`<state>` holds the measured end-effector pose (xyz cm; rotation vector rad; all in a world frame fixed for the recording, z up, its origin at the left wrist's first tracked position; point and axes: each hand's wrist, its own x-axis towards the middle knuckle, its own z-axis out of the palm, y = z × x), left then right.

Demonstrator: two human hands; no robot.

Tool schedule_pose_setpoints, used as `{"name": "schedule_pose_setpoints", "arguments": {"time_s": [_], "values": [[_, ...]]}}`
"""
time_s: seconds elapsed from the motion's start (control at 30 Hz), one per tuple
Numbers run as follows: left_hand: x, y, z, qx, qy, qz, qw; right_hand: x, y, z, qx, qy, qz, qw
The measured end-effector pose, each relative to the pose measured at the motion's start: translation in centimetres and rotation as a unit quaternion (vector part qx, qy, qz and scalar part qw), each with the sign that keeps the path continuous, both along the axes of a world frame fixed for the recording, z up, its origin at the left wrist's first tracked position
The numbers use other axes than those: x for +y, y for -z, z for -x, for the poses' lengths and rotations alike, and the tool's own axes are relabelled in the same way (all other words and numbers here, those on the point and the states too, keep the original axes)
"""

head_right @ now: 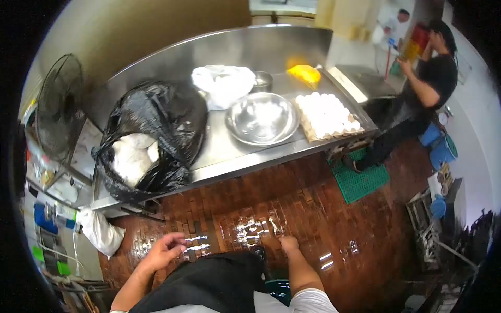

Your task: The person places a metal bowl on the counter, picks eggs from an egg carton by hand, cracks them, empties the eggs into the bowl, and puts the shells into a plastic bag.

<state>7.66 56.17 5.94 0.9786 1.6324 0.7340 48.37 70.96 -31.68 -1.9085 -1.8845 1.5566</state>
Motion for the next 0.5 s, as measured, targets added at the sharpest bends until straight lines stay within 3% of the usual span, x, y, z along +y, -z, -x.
{"name": "schedule_pose_setpoints", "arguments": {"time_s": [0.07, 0.17, 0.23, 0.27, 0.3, 0.4, 0.5], "values": [[3.6, 0.3, 0.4, 0.010, -0.023, -0.014, 1.000, 1.0, -5.9, 1.9, 0.094, 0.292, 0.176, 0.935], [8.5, 0.7, -1.0, -0.027, -0.027, -0.024, 0.999, 1.5, -2.7, 1.4, 0.089, 0.167, 0.271, 0.944], [11.3, 1.2, -2.8, -0.002, 0.057, -0.015, 0.998, 1.4, -4.3, 0.7, 0.047, 0.097, 0.263, 0.959], [12.0, 2.0, -3.6, -0.072, 0.060, -0.012, 0.996, 1.1, -5.0, 0.7, 0.028, 0.063, 0.259, 0.963], [13.2, 3.0, -4.0, -0.064, 0.114, -0.023, 0.991, 1.2, -5.9, 0.7, 0.024, 0.092, 0.277, 0.956], [17.2, 4.7, -4.1, -0.050, 0.135, -0.021, 0.989, 3.3, -9.8, 0.3, 0.035, 0.172, 0.283, 0.943], [23.9, 7.9, -1.8, -0.186, -0.028, 0.042, 0.981, 8.1, -13.4, 1.7, 0.104, 0.203, 0.169, 0.959]]}}
